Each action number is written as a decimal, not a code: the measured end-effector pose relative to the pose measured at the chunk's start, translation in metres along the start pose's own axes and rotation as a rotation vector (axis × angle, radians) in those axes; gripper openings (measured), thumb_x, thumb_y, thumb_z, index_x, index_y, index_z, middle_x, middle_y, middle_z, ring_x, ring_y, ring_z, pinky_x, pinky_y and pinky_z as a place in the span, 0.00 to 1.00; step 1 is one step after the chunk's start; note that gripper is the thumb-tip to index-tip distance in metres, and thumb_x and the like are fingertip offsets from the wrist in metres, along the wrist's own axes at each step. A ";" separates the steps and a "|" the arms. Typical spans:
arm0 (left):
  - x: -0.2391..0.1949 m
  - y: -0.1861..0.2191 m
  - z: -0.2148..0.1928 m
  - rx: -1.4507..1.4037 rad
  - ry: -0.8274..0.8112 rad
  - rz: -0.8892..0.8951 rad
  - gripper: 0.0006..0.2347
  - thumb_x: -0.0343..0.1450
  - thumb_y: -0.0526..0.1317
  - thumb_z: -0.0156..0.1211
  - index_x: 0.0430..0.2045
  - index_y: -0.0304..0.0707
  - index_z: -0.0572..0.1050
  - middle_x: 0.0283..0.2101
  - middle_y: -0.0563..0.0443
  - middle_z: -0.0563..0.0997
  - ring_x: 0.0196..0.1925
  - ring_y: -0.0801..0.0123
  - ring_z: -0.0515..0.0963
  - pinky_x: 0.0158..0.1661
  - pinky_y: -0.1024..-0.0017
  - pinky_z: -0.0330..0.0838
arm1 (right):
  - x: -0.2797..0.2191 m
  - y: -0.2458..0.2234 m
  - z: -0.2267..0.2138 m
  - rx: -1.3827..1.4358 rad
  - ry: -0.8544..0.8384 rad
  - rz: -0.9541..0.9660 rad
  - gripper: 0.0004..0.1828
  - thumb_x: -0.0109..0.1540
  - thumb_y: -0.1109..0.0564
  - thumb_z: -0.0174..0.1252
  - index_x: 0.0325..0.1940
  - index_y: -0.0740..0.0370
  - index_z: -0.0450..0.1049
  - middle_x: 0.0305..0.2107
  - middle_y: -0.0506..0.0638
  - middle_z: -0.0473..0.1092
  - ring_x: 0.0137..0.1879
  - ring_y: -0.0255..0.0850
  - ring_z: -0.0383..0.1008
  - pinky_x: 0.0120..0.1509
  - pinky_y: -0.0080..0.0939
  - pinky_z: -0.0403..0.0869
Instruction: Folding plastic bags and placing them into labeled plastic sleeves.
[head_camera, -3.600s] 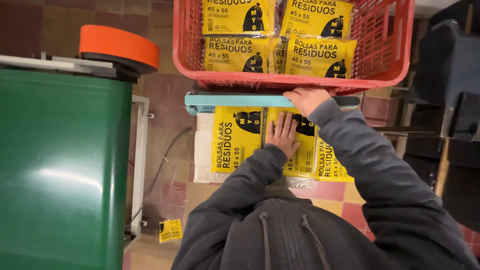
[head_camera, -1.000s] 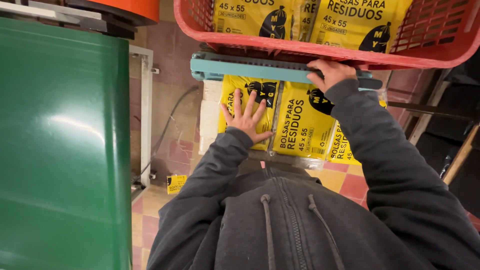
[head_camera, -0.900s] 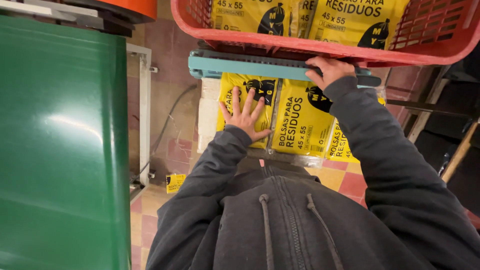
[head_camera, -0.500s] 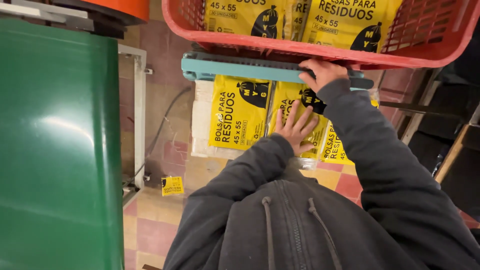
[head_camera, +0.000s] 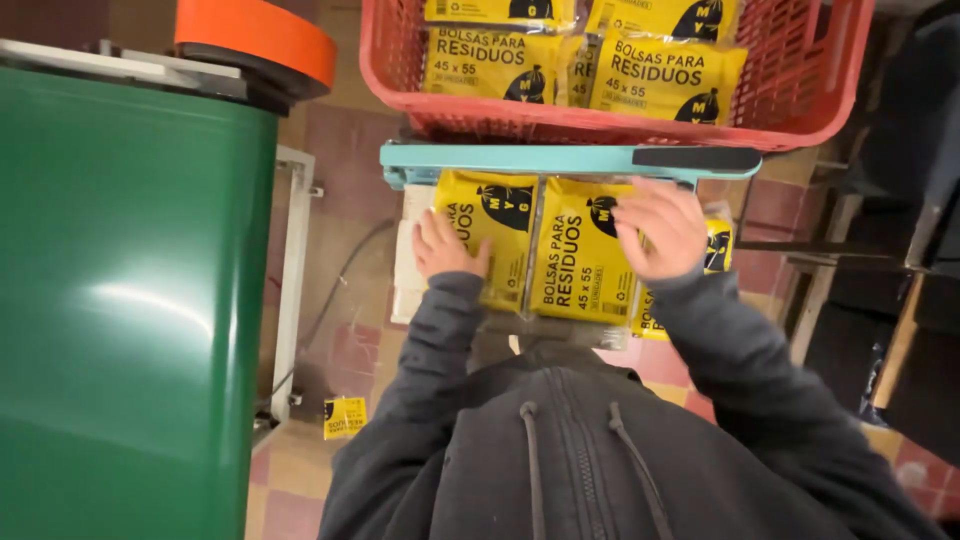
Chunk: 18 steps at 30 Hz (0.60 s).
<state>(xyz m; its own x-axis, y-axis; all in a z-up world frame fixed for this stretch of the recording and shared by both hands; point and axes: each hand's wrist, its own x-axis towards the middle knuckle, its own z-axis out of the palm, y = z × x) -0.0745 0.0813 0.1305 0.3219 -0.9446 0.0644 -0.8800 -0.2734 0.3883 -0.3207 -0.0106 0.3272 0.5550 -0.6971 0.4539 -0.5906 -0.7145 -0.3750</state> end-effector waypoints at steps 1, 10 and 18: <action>0.003 -0.003 -0.004 0.002 0.010 0.000 0.36 0.59 0.56 0.72 0.58 0.35 0.70 0.68 0.38 0.65 0.71 0.32 0.55 0.61 0.30 0.54 | -0.038 0.009 0.016 0.000 0.006 -0.008 0.10 0.60 0.65 0.66 0.44 0.61 0.74 0.43 0.54 0.77 0.57 0.58 0.78 0.68 0.57 0.74; 0.011 -0.055 0.096 -0.547 -0.407 -0.520 0.35 0.58 0.54 0.76 0.55 0.32 0.69 0.46 0.41 0.84 0.48 0.52 0.84 0.51 0.60 0.77 | -0.225 0.125 0.135 0.301 0.170 1.291 0.38 0.50 0.45 0.77 0.52 0.67 0.66 0.41 0.54 0.74 0.46 0.45 0.77 0.51 0.44 0.75; -0.038 -0.085 0.120 -1.138 -0.328 -0.435 0.23 0.67 0.45 0.66 0.54 0.33 0.71 0.42 0.45 0.84 0.40 0.63 0.85 0.41 0.65 0.78 | -0.222 0.077 0.071 1.092 -0.105 0.959 0.16 0.62 0.62 0.62 0.54 0.66 0.77 0.43 0.45 0.79 0.48 0.34 0.78 0.54 0.35 0.75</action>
<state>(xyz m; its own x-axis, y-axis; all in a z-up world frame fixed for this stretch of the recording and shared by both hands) -0.0542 0.1190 -0.0148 0.2637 -0.8610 -0.4349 0.1274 -0.4158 0.9005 -0.4477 0.0855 0.1400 0.2795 -0.8897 -0.3610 -0.0473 0.3627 -0.9307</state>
